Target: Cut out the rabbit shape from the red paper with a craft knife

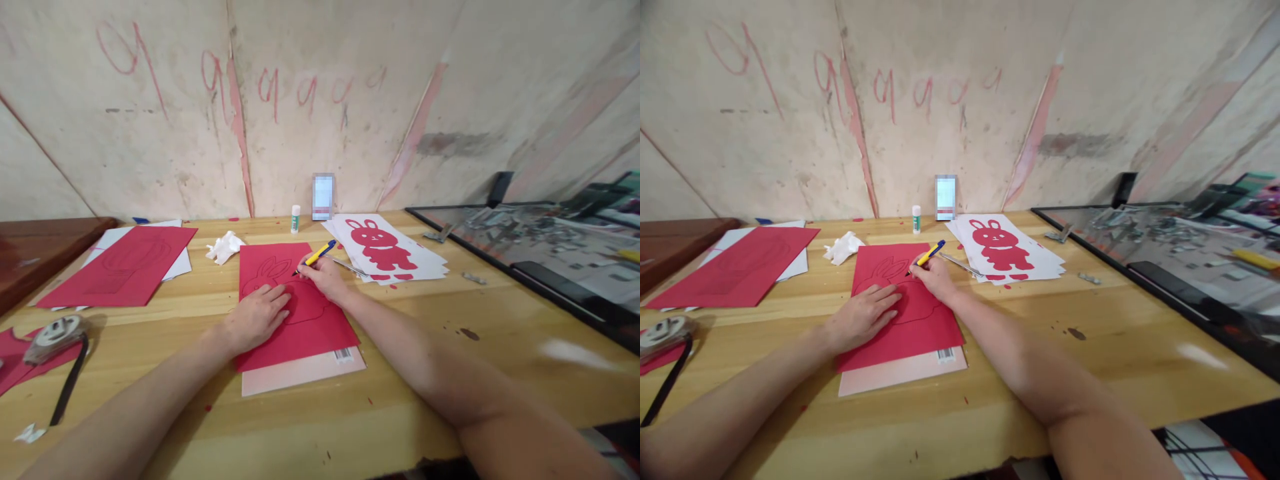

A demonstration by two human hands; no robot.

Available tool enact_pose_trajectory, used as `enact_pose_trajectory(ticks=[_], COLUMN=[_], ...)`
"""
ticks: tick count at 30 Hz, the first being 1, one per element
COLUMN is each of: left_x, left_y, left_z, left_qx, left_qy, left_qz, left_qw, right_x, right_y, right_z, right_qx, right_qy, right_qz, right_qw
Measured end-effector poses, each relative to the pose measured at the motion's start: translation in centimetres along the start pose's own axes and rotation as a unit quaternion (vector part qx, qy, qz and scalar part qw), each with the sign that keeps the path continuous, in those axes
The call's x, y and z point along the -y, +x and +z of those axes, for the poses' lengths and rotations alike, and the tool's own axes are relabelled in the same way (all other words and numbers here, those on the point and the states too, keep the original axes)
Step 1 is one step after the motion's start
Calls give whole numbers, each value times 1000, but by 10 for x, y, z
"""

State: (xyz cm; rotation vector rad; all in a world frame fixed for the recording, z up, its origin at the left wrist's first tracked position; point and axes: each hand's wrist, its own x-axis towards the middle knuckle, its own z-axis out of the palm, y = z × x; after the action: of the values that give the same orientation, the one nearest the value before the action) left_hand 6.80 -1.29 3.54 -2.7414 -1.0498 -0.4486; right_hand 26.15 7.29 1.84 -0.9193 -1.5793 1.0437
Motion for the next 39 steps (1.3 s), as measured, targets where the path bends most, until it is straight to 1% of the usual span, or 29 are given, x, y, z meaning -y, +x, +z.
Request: enact_pose_trajectory(ticks=[4,8,10,14,21,28,39], left_x=[3,4,4,3,3,4,5], left_y=[-3,-5,-6,-6,-6,-7,-7], left_z=[8,11,11,11,10,11,12], left_qx=[-16,-19,-16,-14,-27,-9,-11], left_qy=[-22,-48,-54,-58,-79,-64,-71], left_qz=[-4,-14,-20,-25,-30,-26,-24], left_qw=[1000,999,998,998,996,998,997], right_x=[-4,2,4,5,-1,-2,-3], right_y=[-1,-4,-5,-5,-2,-2,-4], right_z=[-2,-4,-5,-6,-8,-9,-7], right_qx=[11,18,14,25,47,56,49], right_qy=[-9,-82,-106,-114,-98,-103,-115], right_qz=[-14,-61,-69,-50,-29,-40,-57], right_qw=[1000,995,992,992,994,992,991])
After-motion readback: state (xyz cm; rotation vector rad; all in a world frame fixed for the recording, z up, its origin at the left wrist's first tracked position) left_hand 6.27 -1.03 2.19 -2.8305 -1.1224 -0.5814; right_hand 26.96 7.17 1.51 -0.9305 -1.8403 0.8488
